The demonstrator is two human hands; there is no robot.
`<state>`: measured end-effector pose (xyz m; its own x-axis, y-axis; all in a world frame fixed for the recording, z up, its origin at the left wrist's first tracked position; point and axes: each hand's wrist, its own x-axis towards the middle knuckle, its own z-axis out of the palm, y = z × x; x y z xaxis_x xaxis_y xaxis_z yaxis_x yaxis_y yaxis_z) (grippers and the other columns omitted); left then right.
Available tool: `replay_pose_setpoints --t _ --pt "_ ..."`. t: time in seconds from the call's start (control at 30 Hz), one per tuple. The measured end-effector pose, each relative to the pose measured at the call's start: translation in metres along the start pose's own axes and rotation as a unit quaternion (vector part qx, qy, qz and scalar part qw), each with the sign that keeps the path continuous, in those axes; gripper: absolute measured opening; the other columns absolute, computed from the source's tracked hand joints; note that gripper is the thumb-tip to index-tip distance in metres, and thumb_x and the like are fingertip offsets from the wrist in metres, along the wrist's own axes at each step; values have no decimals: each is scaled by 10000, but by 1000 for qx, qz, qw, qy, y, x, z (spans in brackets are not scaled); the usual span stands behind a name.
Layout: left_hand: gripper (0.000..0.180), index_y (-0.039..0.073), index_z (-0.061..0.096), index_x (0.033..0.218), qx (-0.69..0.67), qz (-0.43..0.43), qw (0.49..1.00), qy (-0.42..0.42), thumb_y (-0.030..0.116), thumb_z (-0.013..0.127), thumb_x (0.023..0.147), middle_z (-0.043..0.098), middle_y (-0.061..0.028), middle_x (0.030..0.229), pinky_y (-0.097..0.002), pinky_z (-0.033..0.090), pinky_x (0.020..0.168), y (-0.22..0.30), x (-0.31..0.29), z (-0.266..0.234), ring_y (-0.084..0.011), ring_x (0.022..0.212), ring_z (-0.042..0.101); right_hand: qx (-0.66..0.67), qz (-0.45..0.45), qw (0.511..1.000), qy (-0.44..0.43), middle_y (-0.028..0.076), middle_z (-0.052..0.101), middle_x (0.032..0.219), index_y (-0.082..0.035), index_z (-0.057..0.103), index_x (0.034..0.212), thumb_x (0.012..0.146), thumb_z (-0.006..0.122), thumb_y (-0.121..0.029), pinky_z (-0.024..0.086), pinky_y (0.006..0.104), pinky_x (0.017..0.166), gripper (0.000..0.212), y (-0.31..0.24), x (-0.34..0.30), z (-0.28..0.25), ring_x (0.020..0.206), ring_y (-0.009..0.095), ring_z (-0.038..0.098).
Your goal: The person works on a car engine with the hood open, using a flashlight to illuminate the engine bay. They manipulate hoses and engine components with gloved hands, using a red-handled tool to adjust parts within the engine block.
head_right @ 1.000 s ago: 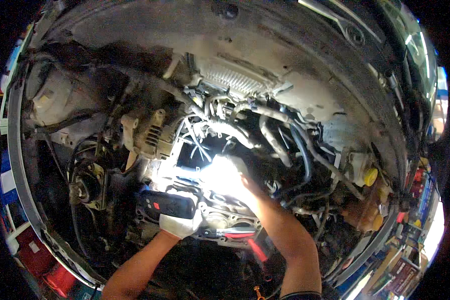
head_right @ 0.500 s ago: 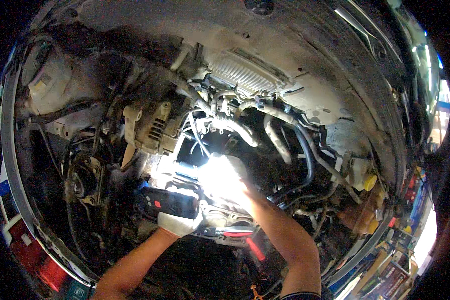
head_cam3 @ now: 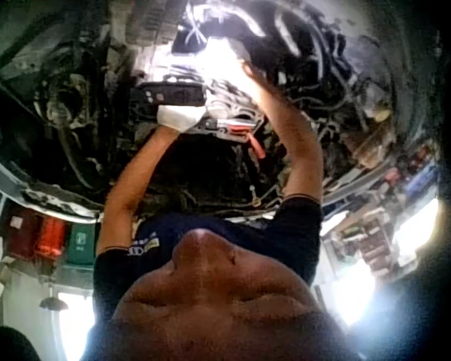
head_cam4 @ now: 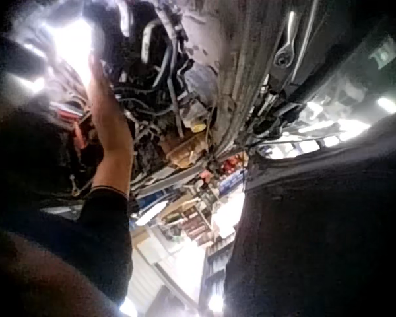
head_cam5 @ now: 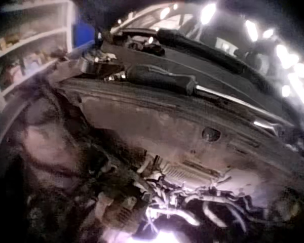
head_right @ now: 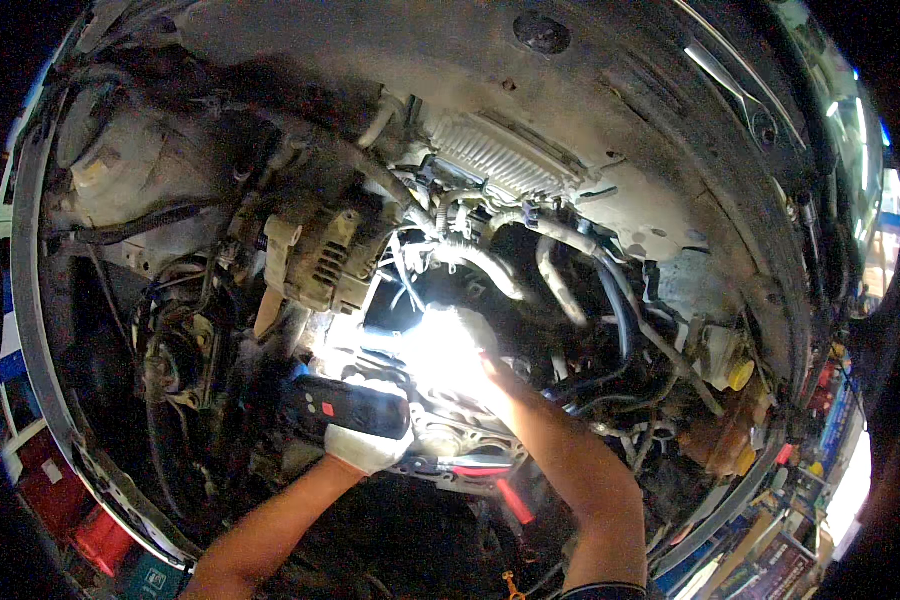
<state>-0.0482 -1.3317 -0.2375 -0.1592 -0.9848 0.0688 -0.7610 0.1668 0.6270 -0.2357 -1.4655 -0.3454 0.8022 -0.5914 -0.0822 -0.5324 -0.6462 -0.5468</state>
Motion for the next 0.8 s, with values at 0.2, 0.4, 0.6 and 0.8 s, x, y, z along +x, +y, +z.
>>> replay_pose_setpoints --t 0.2,0.4,0.6,0.8 --pt "224 115 601 884 133 75 987 56 328 671 898 610 -101 878 -476 457 803 -15 -23 34 -304 831 585 -7 -17 1000 18 37 694 693 -116 774 882 986 638 -222 530 373 500 202 5 1 4 544 184 624" --pt "241 105 638 939 278 77 955 -73 345 641 908 643 -109 918 -491 466 853 -11 -14 14 -321 901 607 -21 14 1000 -7 86 750 929 -87 750 955 895 729 -241 579 357 784 166 -41 1 -10 844 252 706" --pt "319 43 660 1079 405 186 895 0 292 699 884 664 -144 1018 -482 503 914 -21 -30 33 -334 997 631 28 87 994 61 92 756 989 -93 754 985 883 757 -276 589 371 817 209 15 -19 18 910 255 719" --pt "409 47 625 1221 507 159 836 -136 372 604 973 689 -116 1166 -477 464 1069 -1 -15 15 -287 1143 627 -4 68 997 27 91 753 1015 -91 757 1006 909 737 -260 583 371 850 196 -39 -22 9 946 259 714"
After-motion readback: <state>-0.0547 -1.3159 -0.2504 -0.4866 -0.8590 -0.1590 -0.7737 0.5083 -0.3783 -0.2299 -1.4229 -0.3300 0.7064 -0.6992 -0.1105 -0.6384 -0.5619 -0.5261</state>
